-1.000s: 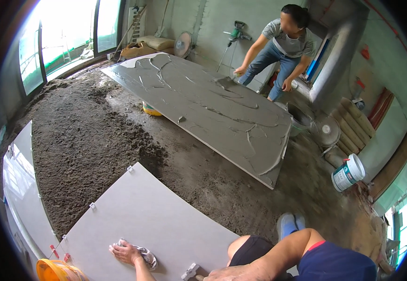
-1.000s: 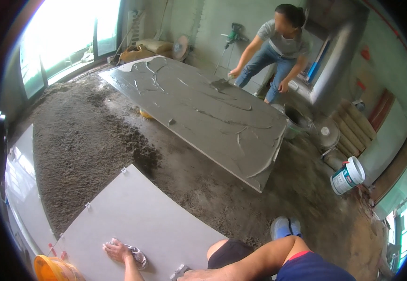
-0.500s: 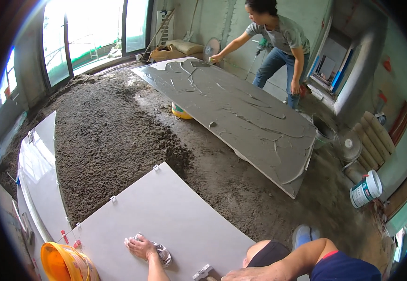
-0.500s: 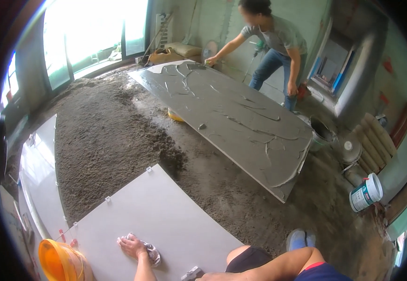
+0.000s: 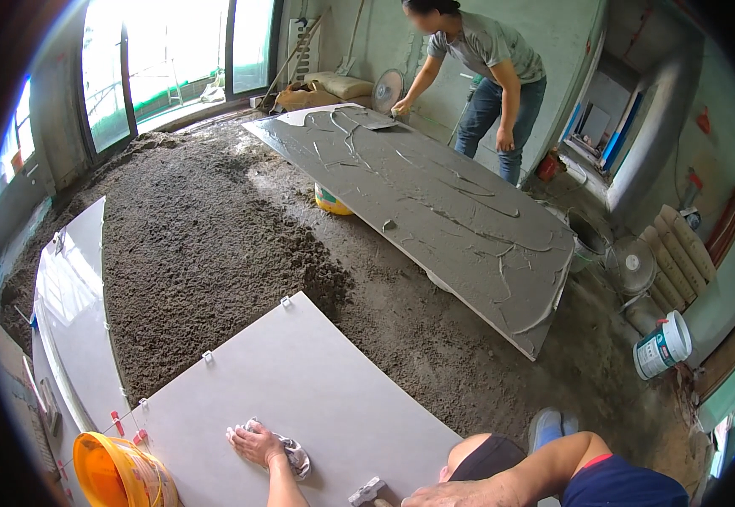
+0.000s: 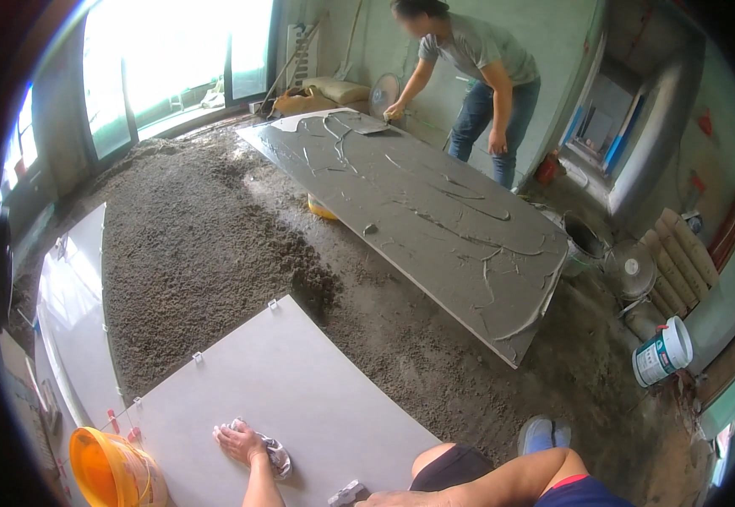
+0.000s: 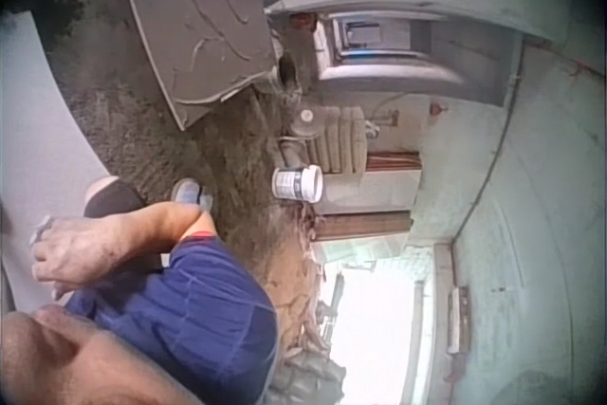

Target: The person places a large tile onto a prepared mortar bed, aligns it with existing tiles using spacers, and then uses a trowel and a cloth to clean and level the surface.

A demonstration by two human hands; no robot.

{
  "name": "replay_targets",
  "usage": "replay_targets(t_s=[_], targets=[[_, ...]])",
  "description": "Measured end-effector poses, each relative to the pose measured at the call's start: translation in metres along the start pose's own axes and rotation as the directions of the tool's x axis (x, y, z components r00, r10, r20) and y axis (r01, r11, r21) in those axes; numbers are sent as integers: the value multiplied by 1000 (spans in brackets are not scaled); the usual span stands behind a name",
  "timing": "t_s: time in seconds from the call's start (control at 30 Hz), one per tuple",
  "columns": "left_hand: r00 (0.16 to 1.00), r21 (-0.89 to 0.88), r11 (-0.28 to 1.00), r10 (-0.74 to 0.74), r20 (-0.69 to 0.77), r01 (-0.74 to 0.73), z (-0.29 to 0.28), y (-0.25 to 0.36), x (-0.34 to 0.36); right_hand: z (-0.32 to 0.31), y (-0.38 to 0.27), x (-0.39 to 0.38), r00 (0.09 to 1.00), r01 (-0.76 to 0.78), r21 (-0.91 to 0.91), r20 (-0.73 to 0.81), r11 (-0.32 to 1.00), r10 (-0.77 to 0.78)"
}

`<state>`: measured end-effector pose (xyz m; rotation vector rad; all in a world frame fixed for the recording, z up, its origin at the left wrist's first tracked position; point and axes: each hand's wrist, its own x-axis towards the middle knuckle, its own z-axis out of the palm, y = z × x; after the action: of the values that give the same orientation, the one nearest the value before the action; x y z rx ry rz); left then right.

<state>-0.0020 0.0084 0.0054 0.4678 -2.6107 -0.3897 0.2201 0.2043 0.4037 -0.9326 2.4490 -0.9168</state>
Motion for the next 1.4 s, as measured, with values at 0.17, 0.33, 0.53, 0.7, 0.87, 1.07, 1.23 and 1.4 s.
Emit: replay_targets(t_s=[0.17,0.33,0.53,0.7,0.87,1.07,1.23,1.4], targets=[[1000,1,1000,4,3,-4,3,-3,0,-2,0,-1,1000,6,14,-10,1000,-6],[1000,7,1000,2,8,-3,1,-1,0,0,1,-2,1000,3,19,-10,1000,-3],[1000,11,1000,9,-3,-9,5,-4,0,0,1,-1,1000,3,21,0,1000,-3],[1000,14,1000,16,-23,-16,7,-4,0,-2,0,-1,1000,-10,18,16,1000,10],[1000,0,1000,3,-7,-3,7,-3,0,-1,0,-1,1000,-2,11,-4,1000,2],[1000,-8,1000,2,3,-2,4,-3,0,-1,0,-1,1000,-9,3,8,1000,9],[1000,-7,1000,2,3,-2,4,-6,1,-1,1,0,1000,-3,9,17,1000,3],[1000,-18,1000,-2,15,3,5,1,-2,-2,-1,-2,999,-22,10,26,1000,22]])
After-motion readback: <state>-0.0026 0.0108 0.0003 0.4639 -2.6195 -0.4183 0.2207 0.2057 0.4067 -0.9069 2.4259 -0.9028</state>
